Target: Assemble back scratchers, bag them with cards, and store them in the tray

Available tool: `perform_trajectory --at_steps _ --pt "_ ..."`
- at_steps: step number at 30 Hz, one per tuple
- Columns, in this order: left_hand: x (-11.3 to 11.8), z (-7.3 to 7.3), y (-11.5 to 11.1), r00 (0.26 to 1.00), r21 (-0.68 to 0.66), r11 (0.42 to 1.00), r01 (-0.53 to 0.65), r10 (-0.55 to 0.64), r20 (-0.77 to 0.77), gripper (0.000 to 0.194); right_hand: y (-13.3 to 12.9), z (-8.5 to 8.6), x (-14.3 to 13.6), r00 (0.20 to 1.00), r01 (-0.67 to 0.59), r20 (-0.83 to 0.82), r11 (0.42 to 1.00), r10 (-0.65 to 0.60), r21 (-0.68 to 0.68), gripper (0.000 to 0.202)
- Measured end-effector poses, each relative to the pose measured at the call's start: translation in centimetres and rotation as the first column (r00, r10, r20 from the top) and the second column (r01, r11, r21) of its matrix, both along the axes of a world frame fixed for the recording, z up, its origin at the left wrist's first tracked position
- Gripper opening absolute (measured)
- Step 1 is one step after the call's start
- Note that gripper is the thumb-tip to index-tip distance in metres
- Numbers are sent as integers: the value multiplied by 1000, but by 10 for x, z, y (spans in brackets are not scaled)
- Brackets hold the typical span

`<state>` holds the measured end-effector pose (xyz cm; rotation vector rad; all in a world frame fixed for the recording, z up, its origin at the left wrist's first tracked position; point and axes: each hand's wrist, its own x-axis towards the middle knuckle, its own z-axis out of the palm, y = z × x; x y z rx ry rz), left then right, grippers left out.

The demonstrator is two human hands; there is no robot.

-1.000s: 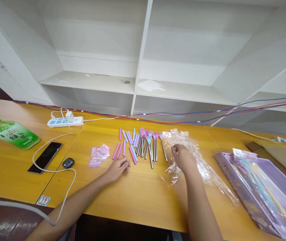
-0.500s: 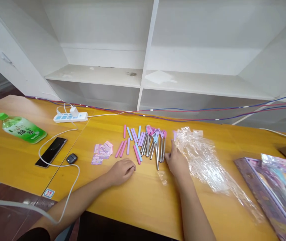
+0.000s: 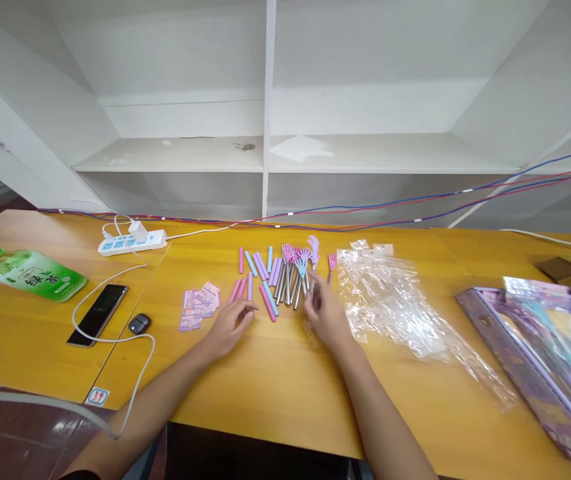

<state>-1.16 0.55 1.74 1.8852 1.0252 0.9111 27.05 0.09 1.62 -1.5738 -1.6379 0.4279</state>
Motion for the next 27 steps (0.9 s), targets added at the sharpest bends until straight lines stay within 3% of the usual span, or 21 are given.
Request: perform_trajectory --at_steps 3,6,9,14,18,22,25,27 --pt "5 -2 -5 996 -90 992 91 -92 -10 34 -9 -4 -24 977 -197 -87 980 194 -24 54" --pt "7 -3 -5 991 -134 982 132 -128 32 41 -18 -10 -53 901 -430 -95 900 423 -69 51" --pt "7 -5 -3 987 -163 975 149 -135 90 39 -25 -13 -74 836 -547 -42 829 546 -112 48" --pt "8 -10 -2 985 -222 965 137 -109 134 41 -28 -9 -75 822 -563 63 824 566 -65 37" --pt "7 -15 -1 996 -298 953 59 -37 77 50 -24 -5 -64 849 -519 152 853 506 59 22" --pt "7 -14 -2 996 -264 961 84 -87 -1 53 -18 -7 -57 880 -460 194 878 433 128 26" --pt "8 -11 -5 984 -228 961 155 -169 -46 53 -15 -10 -55 843 -513 287 840 455 177 40" --pt "8 -8 -7 972 -216 957 195 -219 -89 51 -14 -14 -55 792 -575 383 792 475 206 39"
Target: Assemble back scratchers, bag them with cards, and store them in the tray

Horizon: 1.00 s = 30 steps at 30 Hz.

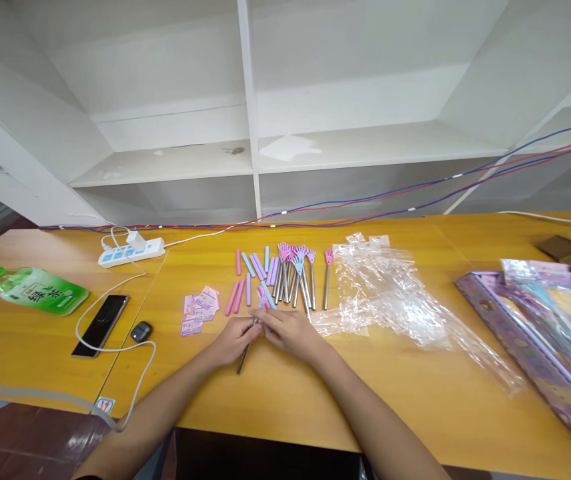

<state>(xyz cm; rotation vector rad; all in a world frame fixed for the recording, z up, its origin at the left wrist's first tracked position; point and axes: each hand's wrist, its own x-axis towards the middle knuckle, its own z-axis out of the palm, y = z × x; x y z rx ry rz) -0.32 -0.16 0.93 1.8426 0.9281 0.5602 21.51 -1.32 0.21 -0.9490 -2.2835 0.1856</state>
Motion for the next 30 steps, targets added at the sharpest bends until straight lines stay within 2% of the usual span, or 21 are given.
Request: perform_trajectory --at_steps 3,5,10,15,19,21,26,30 --pt "-1 6 -3 997 33 997 66 -65 -29 52 1 -6 -1 999 13 30 1000 -13 19 22" --pt "-2 9 -4 995 45 994 100 -100 -4 56 1 -8 -1 994 112 15 993 -112 -37 10" --pt "-4 14 -6 992 65 990 128 -128 -4 58 4 -3 3 924 373 25 887 -381 -271 18" --pt "-2 12 -6 988 101 983 150 -146 -51 55 8 -3 -2 865 500 218 812 -452 -300 21" --pt "-1 9 -6 988 114 981 155 -151 -45 54 9 -7 -10 836 542 291 784 -465 -302 22" --pt "-2 9 -6 988 117 981 152 -149 -39 53 8 -10 -11 831 551 284 781 -479 -294 21" --pt "-1 9 -7 992 119 985 122 -119 -34 50 7 -16 -10 845 529 239 814 -478 -239 19" --pt "-1 9 -6 997 137 989 57 -49 -63 48 7 -19 -10 846 533 189 801 -499 -273 15"
